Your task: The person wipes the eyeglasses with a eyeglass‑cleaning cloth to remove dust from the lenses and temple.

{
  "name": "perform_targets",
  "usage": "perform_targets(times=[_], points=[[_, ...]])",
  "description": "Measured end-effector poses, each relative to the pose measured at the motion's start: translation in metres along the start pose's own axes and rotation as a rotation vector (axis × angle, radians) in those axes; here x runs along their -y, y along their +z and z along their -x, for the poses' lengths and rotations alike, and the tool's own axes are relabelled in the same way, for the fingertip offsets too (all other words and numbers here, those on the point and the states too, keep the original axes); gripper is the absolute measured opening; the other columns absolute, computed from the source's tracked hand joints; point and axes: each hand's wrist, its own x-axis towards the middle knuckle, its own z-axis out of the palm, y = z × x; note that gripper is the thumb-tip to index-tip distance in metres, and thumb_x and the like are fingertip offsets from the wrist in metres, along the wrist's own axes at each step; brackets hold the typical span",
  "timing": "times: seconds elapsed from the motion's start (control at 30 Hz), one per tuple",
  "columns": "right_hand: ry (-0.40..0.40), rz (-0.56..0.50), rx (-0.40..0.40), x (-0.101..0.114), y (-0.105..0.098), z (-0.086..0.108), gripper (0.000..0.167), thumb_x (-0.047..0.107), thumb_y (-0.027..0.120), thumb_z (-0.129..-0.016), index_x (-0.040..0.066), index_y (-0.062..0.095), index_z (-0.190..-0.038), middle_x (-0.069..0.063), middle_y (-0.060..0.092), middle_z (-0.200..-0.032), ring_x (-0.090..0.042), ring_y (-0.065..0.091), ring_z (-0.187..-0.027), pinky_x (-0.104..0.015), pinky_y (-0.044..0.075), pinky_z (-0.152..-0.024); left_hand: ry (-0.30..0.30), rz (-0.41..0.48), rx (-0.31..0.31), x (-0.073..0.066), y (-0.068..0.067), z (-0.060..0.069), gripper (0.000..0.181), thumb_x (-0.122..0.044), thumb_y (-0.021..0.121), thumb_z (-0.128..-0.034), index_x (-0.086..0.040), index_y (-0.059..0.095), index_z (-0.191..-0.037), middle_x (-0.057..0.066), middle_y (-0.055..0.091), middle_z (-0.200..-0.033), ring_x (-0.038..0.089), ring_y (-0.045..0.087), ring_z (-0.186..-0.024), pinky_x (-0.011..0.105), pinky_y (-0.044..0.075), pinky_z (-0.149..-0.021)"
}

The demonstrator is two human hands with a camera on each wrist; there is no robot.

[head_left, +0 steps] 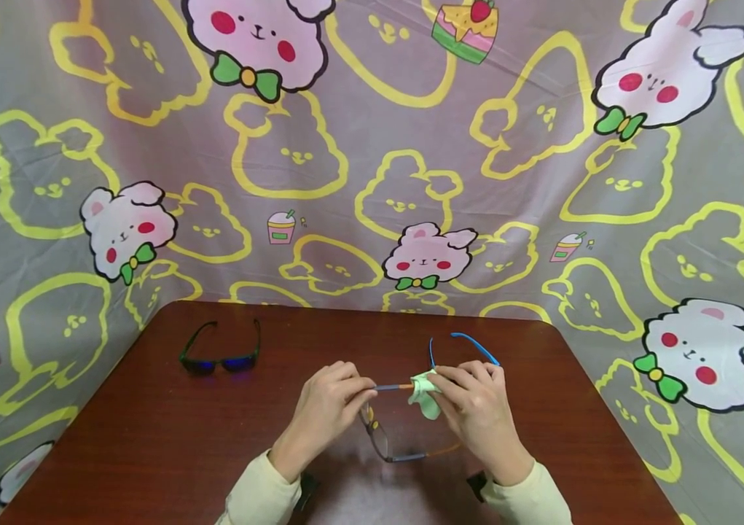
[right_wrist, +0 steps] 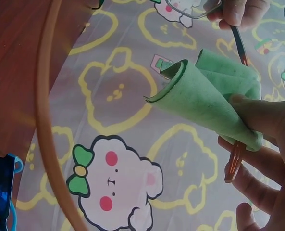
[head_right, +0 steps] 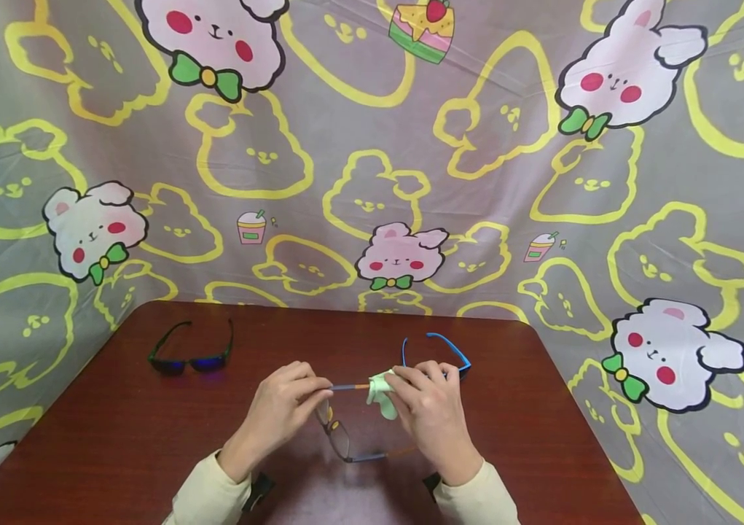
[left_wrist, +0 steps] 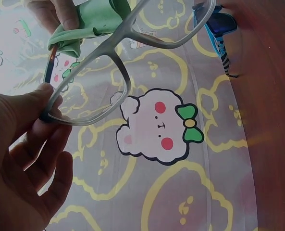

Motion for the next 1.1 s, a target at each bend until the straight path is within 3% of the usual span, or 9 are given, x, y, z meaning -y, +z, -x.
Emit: perform_targets(times=[0.17,0.53,1.1], points=[[-0.002,-0.001,0.002,-0.0001,-0.0001,0.0005,0.035,0.036,0.05,-0.098,0.013,0.075,-0.091,-0.002,0.07,-0.089,-0.022,0.057,-0.074,-0.047,0.035,-0.068,-0.011,0.008,0.016,0.0002,-0.0004,0.0004,0.007,-0.02,0.074,-0.0815,-0.014,0.074,-0.079,-0.01,0.054,-0.07,0.005,0.046,-0.062,0.02,0.037,-0.056],[0.01,-0.032,0.007,-0.0023,-0.0006,0.0006,0.032,0.034,0.053,-0.097,0.011,0.075,-0.093,-0.003,0.07,-0.09,-0.023,0.057,-0.075,-0.046,0.034,-0.069,-0.026,0.035,-0.007,0.0004,-0.0038,-0.001,0.012,-0.01,0.082,-0.0716,-0.014,0.073,-0.079,-0.011,0.053,-0.069,0.004,0.045,-0.061,0.02,0.037,-0.056],[0.025,-0.037,0.009,-0.007,-0.004,0.0067,0.034,0.036,0.053,-0.097,0.011,0.075,-0.094,-0.003,0.07,-0.09,-0.022,0.057,-0.075,-0.043,0.033,-0.066,-0.055,0.034,0.004,0.0012,-0.0046,0.0012,0.009,-0.013,0.081,-0.0728,-0.015,0.074,-0.078,-0.013,0.052,-0.069,0.002,0.044,-0.061,0.017,0.036,-0.056]])
